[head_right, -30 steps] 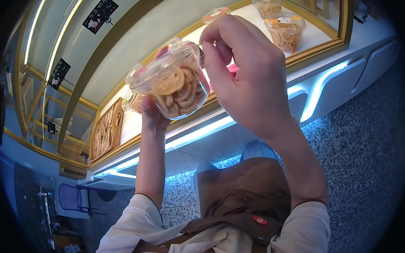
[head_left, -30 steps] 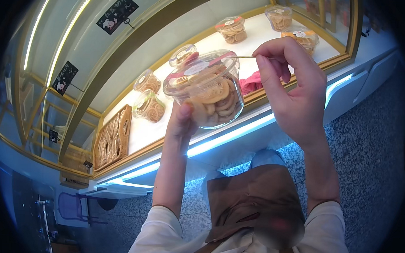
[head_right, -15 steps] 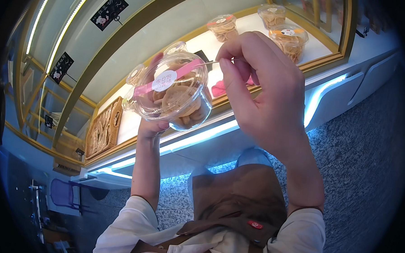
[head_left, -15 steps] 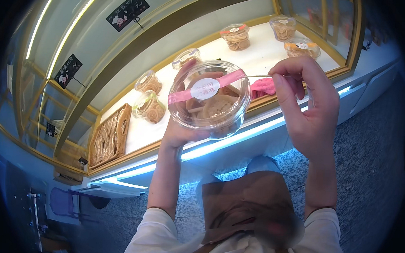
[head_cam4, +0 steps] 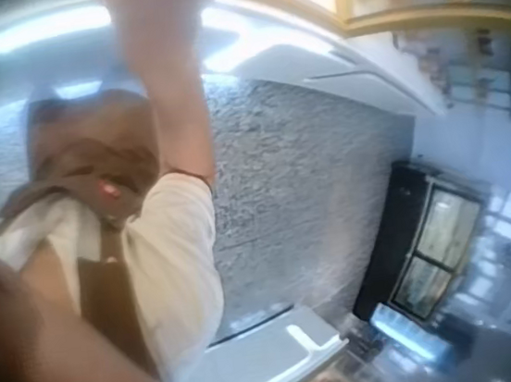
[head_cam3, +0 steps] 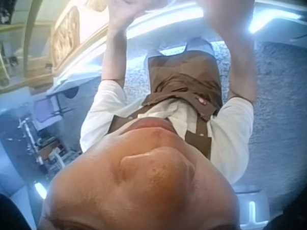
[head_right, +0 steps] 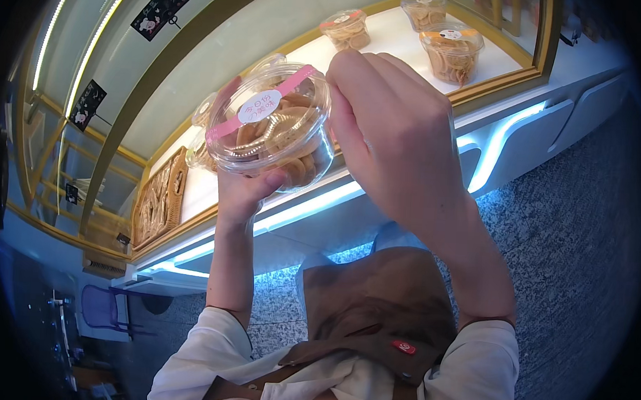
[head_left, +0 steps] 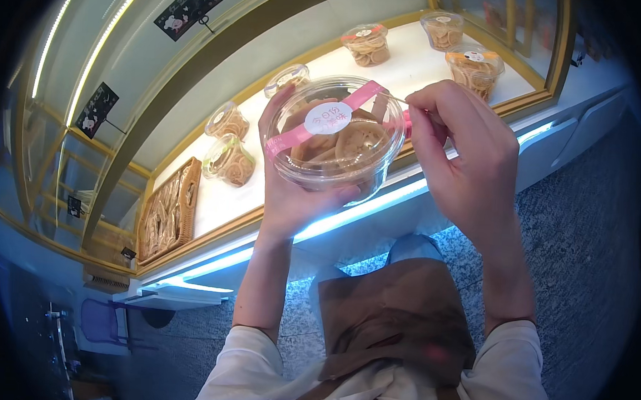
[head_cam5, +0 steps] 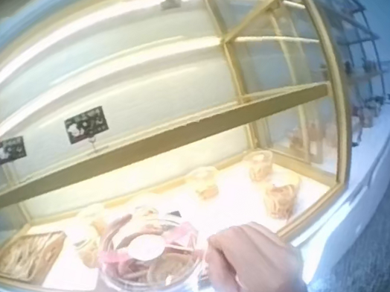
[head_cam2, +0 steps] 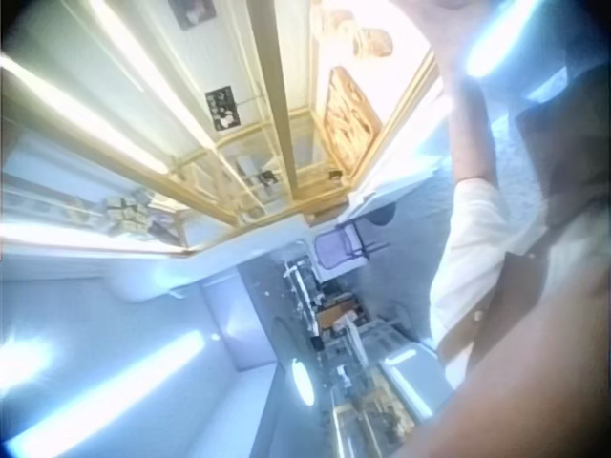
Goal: The person wipes the interior of a glass display case with a pink cloth, moving packaged food containers aside to reach the surfaces. They clean the white shelf and gold trim, then return the containers and wipe the glass front.
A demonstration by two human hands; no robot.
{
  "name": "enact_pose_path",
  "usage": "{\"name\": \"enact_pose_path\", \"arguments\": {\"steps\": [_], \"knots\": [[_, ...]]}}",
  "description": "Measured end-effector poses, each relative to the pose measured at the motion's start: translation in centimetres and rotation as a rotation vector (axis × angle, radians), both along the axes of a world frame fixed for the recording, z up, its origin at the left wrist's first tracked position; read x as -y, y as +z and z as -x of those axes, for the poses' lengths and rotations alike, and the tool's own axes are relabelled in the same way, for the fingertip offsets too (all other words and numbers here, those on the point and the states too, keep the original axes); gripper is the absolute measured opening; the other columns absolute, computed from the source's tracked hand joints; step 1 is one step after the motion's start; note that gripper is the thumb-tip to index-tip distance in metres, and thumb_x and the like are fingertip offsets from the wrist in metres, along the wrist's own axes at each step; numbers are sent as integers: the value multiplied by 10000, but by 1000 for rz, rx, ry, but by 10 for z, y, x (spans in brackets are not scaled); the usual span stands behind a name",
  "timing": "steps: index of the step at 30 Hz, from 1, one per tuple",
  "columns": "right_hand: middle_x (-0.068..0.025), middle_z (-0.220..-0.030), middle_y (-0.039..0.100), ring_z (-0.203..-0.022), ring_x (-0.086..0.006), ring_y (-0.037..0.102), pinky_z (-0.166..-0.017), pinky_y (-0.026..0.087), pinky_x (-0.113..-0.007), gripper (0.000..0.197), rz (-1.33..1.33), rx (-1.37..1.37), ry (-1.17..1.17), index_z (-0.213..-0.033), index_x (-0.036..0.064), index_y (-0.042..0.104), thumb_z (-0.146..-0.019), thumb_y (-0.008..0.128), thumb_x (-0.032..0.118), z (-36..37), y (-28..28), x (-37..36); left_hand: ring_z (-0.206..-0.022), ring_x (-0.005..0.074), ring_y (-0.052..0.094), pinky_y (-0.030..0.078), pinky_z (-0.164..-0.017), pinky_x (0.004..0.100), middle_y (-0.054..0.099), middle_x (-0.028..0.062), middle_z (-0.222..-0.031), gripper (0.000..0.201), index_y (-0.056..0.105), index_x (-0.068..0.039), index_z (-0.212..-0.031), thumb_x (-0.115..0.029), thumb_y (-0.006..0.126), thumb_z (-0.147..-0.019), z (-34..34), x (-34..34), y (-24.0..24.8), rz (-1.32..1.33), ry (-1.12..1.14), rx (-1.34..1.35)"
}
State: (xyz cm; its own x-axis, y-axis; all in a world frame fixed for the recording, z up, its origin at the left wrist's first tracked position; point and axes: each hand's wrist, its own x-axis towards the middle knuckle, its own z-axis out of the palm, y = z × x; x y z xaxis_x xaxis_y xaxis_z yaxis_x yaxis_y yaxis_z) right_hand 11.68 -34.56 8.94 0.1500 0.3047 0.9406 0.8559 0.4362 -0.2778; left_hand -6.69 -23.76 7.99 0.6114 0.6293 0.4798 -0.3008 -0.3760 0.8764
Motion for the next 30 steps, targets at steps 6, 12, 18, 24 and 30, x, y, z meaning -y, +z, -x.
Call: {"name": "enact_pose_path", "arguments": {"steps": [6,12,18,24,30], "knots": [[-72,-716,623,-626,-156,644,-549,479,-272,58,10,86,-5,-953,31,611,-921,656,13,-7,11,-11,-1219,323,592,541,-1002,411,523,229,-1340,1239,177,-25,-1543,-494,904,-657,3,-1,4,-12,31,-18],[-109,-738,611,-629,-245,634,-569,464,-339,57,0,147,-25,-936,25,579,-920,631,8,-9,22,-11,-1261,347,563,508,-1054,428,501,249,-1368,1247,219,11,-1532,-597,863,-653,1,1,8,-33,60,-23],[-119,-733,600,-628,-261,621,-570,451,-355,62,50,149,14,-922,20,571,-915,632,10,-10,28,-6,-1253,344,575,505,-1051,462,512,225,-1381,1191,173,-39,-1543,-444,903,-694,3,-5,9,26,-56,39],[-104,-715,598,-612,-229,616,-557,449,-341,48,65,134,38,-924,20,578,-926,625,12,-12,23,-8,-1214,370,602,535,-1012,480,517,270,-1360,1204,157,-39,-1541,-422,911,-685,1,-4,10,-12,-57,51],[-87,-731,610,-621,-195,624,-548,464,-304,65,49,87,57,-936,18,604,-908,639,-29,-7,14,-7,-1222,359,596,535,-1020,469,515,255,-1355,1235,97,-69,-1547,-307,931,-668,1,1,10,-18,-52,58]]}}
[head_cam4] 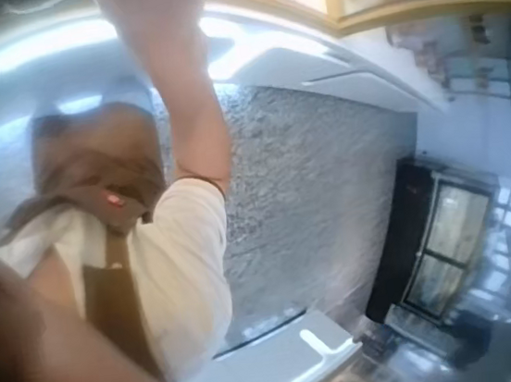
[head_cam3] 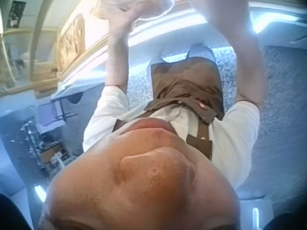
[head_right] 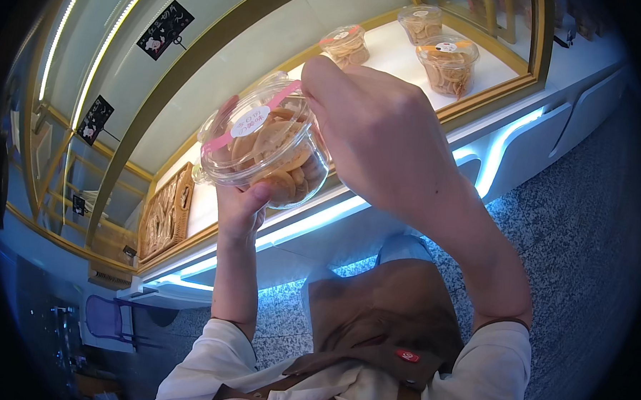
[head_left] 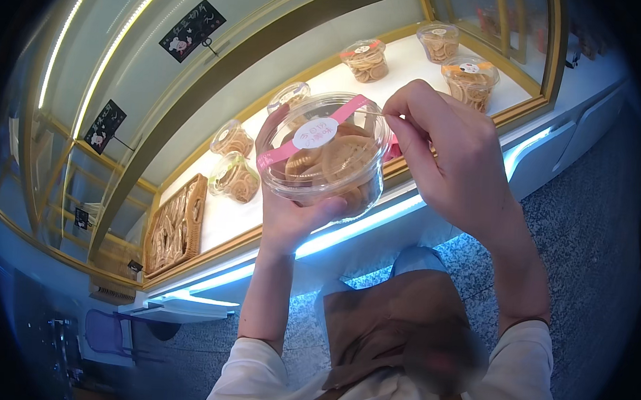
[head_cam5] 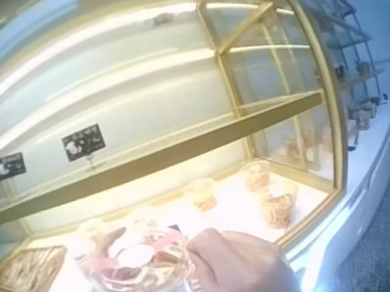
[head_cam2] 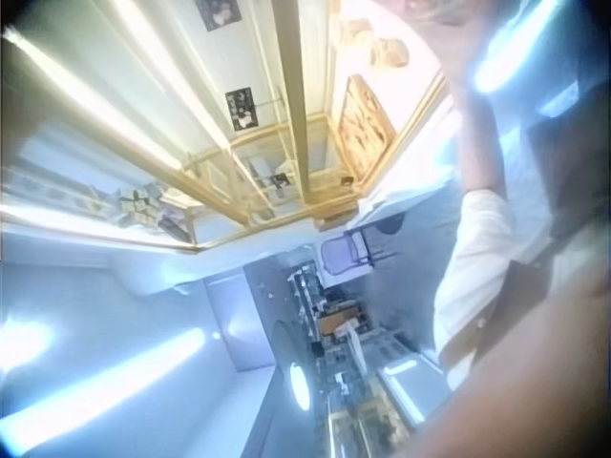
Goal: The person wipes the interior of a glass display case with a pink cloth, moving packaged food containers aside to reach the surfaces. They clean the white shelf and gold trim, then return the containers and wipe the glass front.
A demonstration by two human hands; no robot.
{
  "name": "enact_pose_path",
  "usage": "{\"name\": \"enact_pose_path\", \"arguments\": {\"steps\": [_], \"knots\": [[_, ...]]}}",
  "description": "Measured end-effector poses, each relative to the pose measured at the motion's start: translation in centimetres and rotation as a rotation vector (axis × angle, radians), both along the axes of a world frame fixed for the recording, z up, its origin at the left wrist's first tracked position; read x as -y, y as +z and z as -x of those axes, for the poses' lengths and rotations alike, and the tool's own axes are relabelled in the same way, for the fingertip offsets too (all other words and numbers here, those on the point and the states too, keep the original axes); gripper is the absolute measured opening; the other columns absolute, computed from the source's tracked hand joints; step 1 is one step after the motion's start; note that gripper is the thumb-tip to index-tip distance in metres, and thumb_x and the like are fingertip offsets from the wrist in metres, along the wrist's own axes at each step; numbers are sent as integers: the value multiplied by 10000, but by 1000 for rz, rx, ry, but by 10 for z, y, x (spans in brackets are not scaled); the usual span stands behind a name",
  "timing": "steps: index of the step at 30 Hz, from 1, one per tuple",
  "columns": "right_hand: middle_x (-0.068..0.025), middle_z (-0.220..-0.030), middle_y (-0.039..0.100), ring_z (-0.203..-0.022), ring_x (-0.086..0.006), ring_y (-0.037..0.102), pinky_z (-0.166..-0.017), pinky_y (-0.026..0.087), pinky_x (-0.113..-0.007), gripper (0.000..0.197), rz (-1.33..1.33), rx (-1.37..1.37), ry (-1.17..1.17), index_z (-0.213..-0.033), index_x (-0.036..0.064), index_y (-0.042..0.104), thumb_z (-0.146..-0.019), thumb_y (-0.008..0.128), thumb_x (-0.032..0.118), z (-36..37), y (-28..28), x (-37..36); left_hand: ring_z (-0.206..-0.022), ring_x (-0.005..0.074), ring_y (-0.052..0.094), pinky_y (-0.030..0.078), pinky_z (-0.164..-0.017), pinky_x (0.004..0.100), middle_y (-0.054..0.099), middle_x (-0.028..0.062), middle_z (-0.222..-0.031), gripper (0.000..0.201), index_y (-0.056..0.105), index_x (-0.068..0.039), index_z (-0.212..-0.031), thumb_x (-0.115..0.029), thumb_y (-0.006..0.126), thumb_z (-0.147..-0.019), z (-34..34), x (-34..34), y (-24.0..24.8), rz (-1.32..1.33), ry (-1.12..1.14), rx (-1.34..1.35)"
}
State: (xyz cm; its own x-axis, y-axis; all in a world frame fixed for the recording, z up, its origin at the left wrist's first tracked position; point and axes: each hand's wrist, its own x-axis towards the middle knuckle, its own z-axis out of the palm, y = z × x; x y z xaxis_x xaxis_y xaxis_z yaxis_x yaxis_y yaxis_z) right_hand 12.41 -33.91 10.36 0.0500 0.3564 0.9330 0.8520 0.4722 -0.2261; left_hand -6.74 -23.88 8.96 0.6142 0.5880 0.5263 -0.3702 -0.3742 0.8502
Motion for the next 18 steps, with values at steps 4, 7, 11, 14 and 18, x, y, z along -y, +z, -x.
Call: {"name": "enact_pose_path", "arguments": {"steps": [4,7,11,14,18], "knots": [[-86,-759,614,-621,-188,612,-546,469,-296,73,33,20,-5,-936,9,615,-893,659,-31,1,-2,6,-1255,335,567,526,-1043,453,482,211,-1374,1257,103,-82,-1535,-199,953,-616,-2,9,-1,-3,89,-14],[-79,-749,617,-605,-164,600,-535,464,-288,69,42,2,-24,-947,4,629,-895,663,-26,1,-4,9,-1277,322,541,529,-1045,444,449,191,-1387,1255,102,-101,-1535,-120,932,-594,-1,11,-3,-83,158,-43],[-84,-696,591,-611,-196,594,-543,450,-320,103,16,-71,6,-929,14,597,-871,661,-43,-1,-8,8,-1289,308,509,522,-1048,433,418,196,-1393,1257,109,-104,-1539,-105,919,-579,-10,13,-6,-189,168,20],[-33,-685,602,-575,-80,553,-509,420,-247,59,61,-165,13,-956,11,640,-911,658,-22,1,-10,11,-1303,306,490,495,-1067,433,404,190,-1404,1286,113,-100,-1541,-128,947,-563,-7,14,-7,-349,246,-2],[-25,-652,575,-542,-79,535,-488,400,-248,69,119,-296,23,-942,24,621,-908,661,-21,5,-12,18,-1330,306,460,464,-1094,427,332,167,-1457,1298,119,-80,-1536,-179,975,-565,-7,16,-15,-400,317,12]]}}
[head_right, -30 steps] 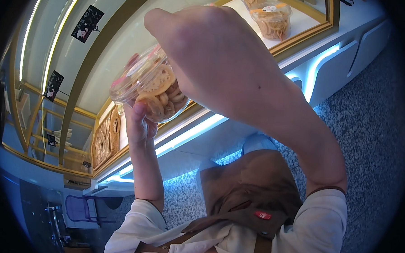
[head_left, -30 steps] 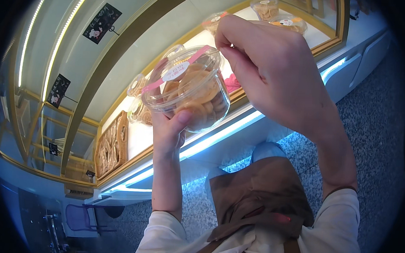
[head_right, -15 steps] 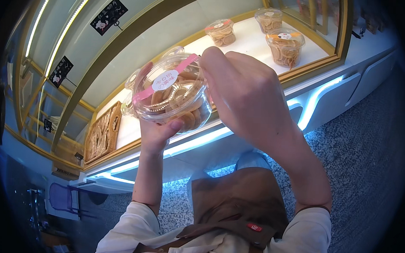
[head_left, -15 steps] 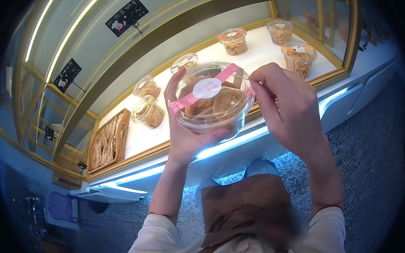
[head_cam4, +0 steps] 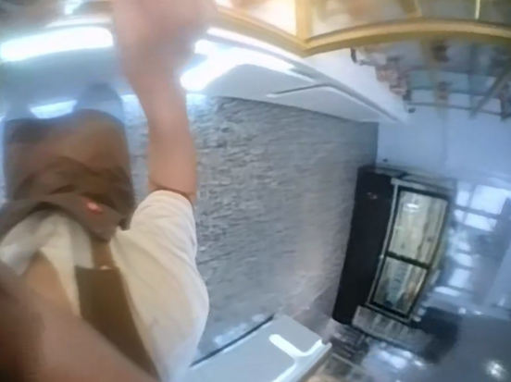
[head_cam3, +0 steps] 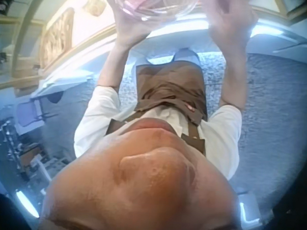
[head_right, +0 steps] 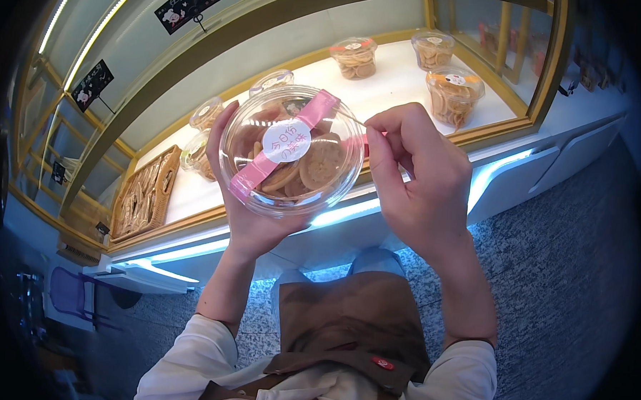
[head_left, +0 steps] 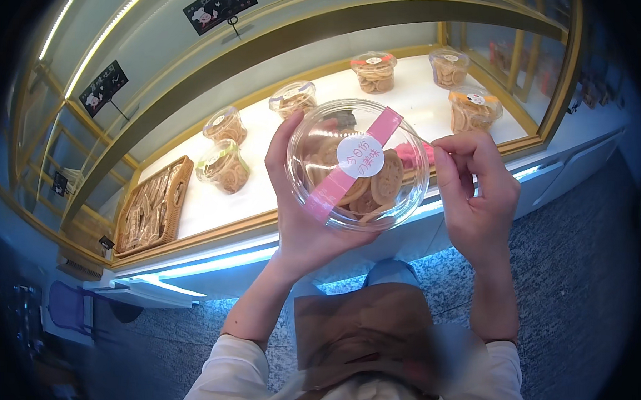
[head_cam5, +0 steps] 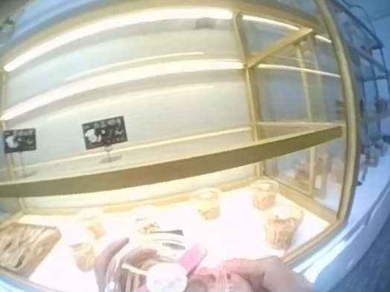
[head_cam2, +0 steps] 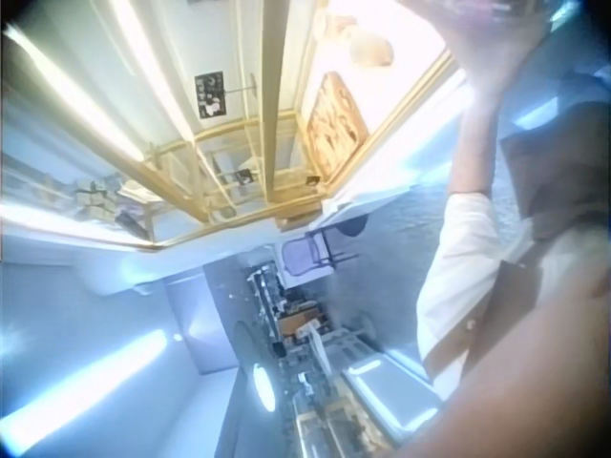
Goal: The person wipes the interior of a glass display case with a pink cloth, moving packaged food containers aside to reach the surfaces. They clean the white shelf and gold trim, then return the containers and wipe the glass front.
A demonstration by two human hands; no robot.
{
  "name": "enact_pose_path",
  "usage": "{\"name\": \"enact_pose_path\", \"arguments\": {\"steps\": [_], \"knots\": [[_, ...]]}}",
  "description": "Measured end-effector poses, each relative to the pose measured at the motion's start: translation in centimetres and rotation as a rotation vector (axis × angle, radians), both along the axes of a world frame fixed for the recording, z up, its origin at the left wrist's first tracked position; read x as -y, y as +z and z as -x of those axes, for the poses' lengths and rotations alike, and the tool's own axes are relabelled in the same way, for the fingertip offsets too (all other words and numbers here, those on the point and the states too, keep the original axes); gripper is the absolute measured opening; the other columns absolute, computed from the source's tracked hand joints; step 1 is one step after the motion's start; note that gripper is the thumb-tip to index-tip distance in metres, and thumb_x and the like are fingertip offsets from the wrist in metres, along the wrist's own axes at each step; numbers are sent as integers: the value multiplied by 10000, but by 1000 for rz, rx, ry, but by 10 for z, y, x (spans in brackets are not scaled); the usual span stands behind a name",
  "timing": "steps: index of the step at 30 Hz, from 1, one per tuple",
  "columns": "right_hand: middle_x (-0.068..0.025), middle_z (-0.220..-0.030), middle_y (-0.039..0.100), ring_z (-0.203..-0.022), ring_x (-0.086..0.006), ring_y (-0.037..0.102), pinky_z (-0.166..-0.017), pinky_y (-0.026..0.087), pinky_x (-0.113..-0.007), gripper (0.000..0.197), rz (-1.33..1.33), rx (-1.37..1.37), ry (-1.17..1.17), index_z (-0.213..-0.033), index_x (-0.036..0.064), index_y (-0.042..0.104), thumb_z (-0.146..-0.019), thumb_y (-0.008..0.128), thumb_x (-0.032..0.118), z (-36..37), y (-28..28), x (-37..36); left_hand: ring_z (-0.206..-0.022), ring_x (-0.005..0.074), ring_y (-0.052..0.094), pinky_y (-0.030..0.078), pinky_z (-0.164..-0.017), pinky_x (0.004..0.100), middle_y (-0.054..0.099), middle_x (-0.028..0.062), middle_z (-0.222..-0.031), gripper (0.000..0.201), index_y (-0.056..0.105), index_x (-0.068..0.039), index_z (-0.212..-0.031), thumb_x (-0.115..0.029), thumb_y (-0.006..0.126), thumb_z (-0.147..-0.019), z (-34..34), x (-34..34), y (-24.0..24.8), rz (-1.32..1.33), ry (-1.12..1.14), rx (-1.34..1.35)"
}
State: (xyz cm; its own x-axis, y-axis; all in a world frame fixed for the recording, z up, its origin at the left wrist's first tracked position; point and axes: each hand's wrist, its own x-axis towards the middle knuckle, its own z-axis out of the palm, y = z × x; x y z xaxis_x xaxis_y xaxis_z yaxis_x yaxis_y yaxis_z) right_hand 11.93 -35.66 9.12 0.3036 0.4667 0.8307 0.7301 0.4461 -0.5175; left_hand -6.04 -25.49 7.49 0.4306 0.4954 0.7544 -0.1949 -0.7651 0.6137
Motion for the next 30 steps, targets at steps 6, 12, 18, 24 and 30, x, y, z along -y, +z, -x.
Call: {"name": "enact_pose_path", "arguments": {"steps": [6,12,18,24,30], "knots": [[14,-648,569,-543,-14,469,-487,342,-196,50,15,-64,28,-954,22,627,-925,651,-10,1,-3,4,-1343,311,436,445,-1108,433,246,160,-1486,1304,111,-57,-1531,-219,979,-570,2,-1,-2,-159,141,-32],[21,-742,607,-629,-3,497,-551,364,-176,41,63,-310,286,-1001,7,605,-968,612,32,-3,-4,-7,-1364,306,428,447,-1123,442,265,143,-1508,1352,93,-100,-1546,-259,996,-553,0,3,-11,-235,231,-38],[7,-792,616,-672,-3,513,-579,373,-163,55,58,-436,352,-1012,-5,585,-985,600,40,-5,-10,-9,-1338,320,452,456,-1082,428,302,199,-1452,1296,66,-44,-1525,-264,973,-626,-18,17,-25,-238,164,116],[17,-764,594,-639,5,478,-556,347,-161,45,24,-425,284,-1008,4,586,-986,601,40,-1,-15,-11,-1230,348,525,477,-1008,450,415,222,-1367,1102,220,-21,-1494,-309,928,-700,-30,26,-38,-204,263,240],[28,-749,572,-622,8,454,-544,319,-156,35,77,-523,370,-1009,17,584,-983,599,35,-12,-20,-4,-1191,367,541,457,-987,481,491,232,-1346,897,332,-76,-1456,-354,850,-778,-39,24,-46,-404,480,300]]}}
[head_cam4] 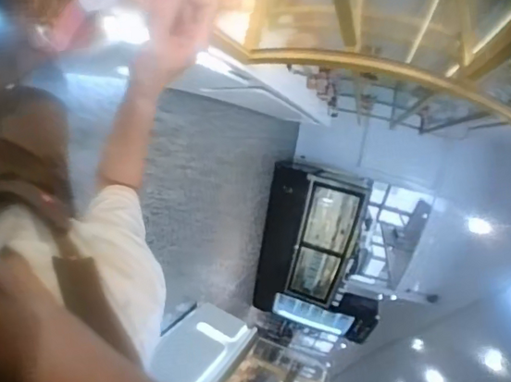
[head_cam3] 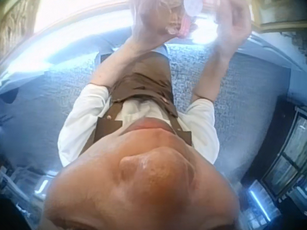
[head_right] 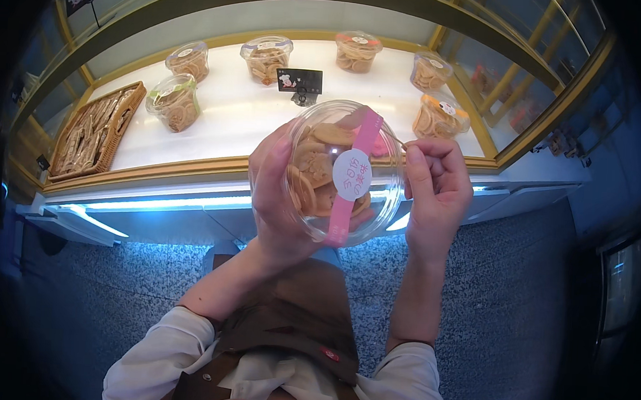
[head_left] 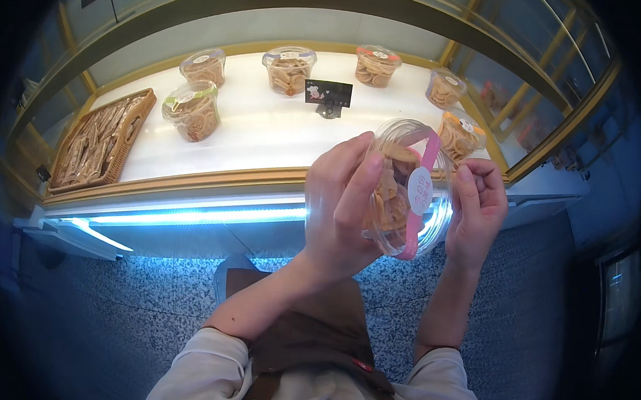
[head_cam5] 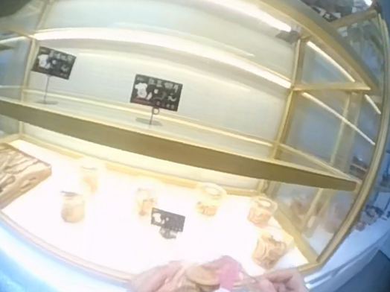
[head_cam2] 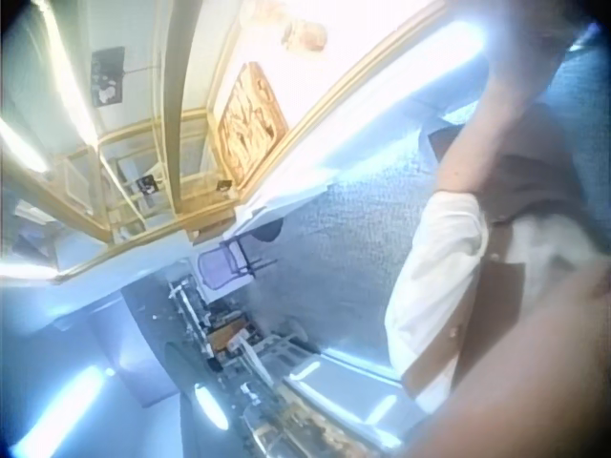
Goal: The person wipes the interior of a glass display case with a pink cloth, moving packaged food containers aside to reach the surfaces. They clean the white shelf and gold trim, then return the containers and wipe the glass front.
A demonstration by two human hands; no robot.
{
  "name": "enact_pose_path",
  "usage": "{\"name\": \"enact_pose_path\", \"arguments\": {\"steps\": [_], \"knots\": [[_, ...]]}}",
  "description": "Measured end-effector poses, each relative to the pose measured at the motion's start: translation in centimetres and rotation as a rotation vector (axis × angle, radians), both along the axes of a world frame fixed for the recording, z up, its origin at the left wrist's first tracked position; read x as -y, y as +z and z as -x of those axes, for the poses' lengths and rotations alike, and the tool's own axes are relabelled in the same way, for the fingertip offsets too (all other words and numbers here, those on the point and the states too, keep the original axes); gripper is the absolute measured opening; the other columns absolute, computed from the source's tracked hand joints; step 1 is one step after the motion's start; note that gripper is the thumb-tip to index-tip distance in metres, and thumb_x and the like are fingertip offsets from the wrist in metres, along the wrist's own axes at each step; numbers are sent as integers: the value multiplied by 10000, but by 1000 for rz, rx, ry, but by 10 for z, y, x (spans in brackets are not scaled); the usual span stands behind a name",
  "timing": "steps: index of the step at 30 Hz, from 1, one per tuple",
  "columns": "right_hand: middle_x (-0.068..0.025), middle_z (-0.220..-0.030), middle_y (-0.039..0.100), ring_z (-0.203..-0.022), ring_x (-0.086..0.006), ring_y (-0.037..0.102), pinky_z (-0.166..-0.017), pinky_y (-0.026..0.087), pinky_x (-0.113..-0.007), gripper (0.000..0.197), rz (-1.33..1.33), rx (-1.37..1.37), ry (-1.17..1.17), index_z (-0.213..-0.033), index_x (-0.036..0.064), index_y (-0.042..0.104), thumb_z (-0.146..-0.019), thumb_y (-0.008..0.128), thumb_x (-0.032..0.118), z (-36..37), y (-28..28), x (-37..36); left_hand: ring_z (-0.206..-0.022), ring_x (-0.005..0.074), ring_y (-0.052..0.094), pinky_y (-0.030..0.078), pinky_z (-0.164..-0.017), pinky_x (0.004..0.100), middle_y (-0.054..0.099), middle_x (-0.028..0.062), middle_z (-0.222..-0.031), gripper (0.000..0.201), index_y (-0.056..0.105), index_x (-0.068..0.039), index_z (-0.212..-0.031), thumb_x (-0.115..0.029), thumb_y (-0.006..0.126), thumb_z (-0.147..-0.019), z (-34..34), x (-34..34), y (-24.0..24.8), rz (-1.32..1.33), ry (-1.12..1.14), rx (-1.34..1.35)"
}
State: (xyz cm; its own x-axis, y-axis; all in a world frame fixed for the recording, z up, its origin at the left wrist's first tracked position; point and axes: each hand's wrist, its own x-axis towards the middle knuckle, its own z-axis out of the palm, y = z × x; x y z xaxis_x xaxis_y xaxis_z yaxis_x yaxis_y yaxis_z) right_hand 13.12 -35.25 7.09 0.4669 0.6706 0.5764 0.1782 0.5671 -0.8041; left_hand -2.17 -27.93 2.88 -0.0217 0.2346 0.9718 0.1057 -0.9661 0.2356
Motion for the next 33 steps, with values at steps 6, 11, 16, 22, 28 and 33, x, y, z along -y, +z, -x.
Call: {"name": "enact_pose_path", "arguments": {"steps": [6,11,16,22,28,33], "knots": [[27,-800,581,-659,9,465,-579,340,-139,45,21,-57,-62,-1032,17,571,-988,580,21,3,-8,5,-1212,336,530,469,-975,484,499,195,-1347,650,441,-219,-1420,-239,757,-853,-8,18,-5,12,169,16],[23,-862,599,-722,1,490,-646,376,-147,65,4,7,-65,-1057,11,575,-992,578,18,1,-10,8,-1231,337,518,455,-996,495,499,172,-1346,616,477,-247,-1398,-227,750,-846,-10,19,-11,5,197,-4],[3,-906,615,-791,-21,510,-713,402,-183,79,39,-28,-3,-1064,1,600,-988,600,23,-6,-9,2,-1225,339,521,448,-1000,499,500,175,-1347,665,471,-220,-1399,-200,771,-806,-10,20,-12,63,130,54],[-17,-937,627,-826,-52,541,-755,424,-198,74,27,-42,118,-1045,-4,614,-986,622,40,-13,-7,-11,-1188,379,544,441,-979,500,495,225,-1330,851,325,-103,-1450,-455,790,-830,-2,19,-13,40,138,-35],[-31,-940,636,-873,-62,561,-814,439,-204,53,37,-109,122,-1019,-4,615,-981,628,30,-7,-6,-9,-1207,364,526,437,-982,498,498,202,-1345,760,416,-164,-1424,-295,802,-783,-8,24,-12,104,89,97],[-40,-946,640,-871,-70,565,-809,446,-212,49,38,-39,71,-1016,-4,614,-977,626,24,-10,-8,-7,-1211,364,520,435,-980,499,497,203,-1346,767,427,-170,-1426,-286,813,-772,-9,24,-14,136,100,94]]}}
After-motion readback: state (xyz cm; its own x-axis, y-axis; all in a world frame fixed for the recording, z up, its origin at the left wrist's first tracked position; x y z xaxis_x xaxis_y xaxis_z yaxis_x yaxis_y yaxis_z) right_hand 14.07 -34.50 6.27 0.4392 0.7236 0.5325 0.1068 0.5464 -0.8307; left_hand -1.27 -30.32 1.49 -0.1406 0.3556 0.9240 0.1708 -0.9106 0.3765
